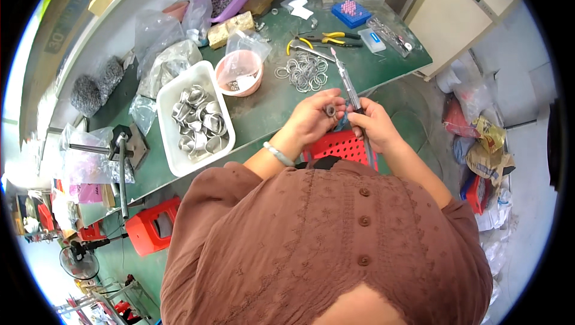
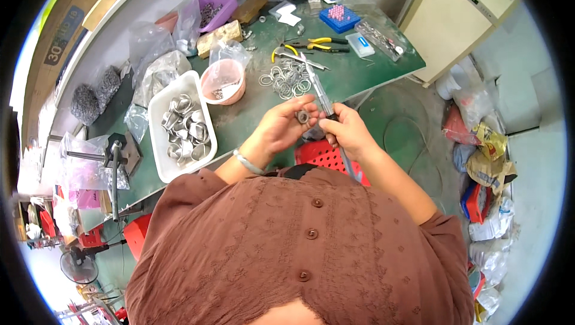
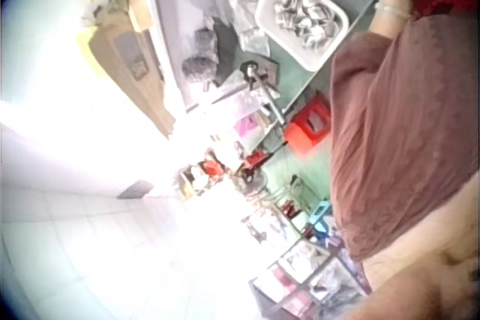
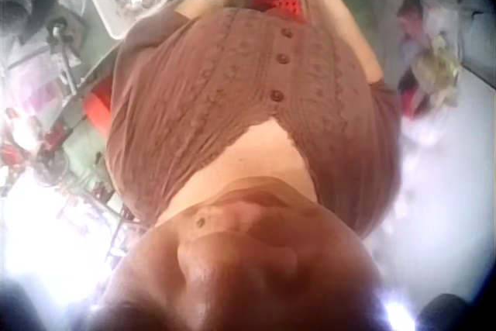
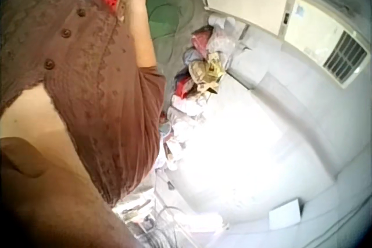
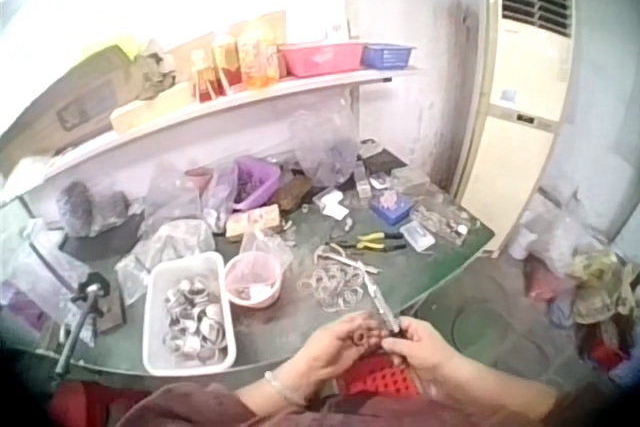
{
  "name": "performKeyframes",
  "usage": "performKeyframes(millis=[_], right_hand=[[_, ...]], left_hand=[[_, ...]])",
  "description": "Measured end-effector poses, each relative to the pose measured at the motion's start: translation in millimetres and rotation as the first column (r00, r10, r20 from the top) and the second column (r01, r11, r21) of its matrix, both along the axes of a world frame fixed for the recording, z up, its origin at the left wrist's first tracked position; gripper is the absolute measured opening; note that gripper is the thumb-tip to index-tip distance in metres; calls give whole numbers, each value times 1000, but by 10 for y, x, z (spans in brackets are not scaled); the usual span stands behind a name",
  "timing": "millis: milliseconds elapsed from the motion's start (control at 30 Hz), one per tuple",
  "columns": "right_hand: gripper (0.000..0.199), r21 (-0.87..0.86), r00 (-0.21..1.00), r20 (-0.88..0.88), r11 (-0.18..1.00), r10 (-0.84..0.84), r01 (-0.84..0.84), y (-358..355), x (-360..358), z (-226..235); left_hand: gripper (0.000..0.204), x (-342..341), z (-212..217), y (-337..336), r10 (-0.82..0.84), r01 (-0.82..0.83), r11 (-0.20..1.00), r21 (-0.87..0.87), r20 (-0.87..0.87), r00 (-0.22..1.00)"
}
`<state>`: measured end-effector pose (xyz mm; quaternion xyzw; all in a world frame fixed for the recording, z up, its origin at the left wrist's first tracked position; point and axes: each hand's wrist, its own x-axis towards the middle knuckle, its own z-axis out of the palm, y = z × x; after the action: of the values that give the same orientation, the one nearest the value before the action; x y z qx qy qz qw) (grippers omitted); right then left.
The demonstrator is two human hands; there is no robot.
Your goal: The person uses a screwdriver to attach a metal ring to a metal clip by hand.
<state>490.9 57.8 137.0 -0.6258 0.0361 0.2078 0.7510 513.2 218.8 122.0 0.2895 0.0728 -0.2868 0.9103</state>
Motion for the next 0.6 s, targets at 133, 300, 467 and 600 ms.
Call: performKeyframes(millis=[133,300,467,600], right_hand=[[15,56,998,-48,998,44,-41,35,40,171],[16,43,997,-29,997,67,-66,17,20,315],[16,-11,995,20,995,101,-101,3,11,345],[15,-41,990,94,994,102,-98,16,-41,414]], left_hand=[[46,-149,133,158,8,-8,981,-194,-2,1000],[47,-265,300,153,85,-79,979,-187,21,996],[49,-353,347,77,126,-117,987,-112,79,989],[47,-379,356,27,131,-126,991,-39,153,980]])
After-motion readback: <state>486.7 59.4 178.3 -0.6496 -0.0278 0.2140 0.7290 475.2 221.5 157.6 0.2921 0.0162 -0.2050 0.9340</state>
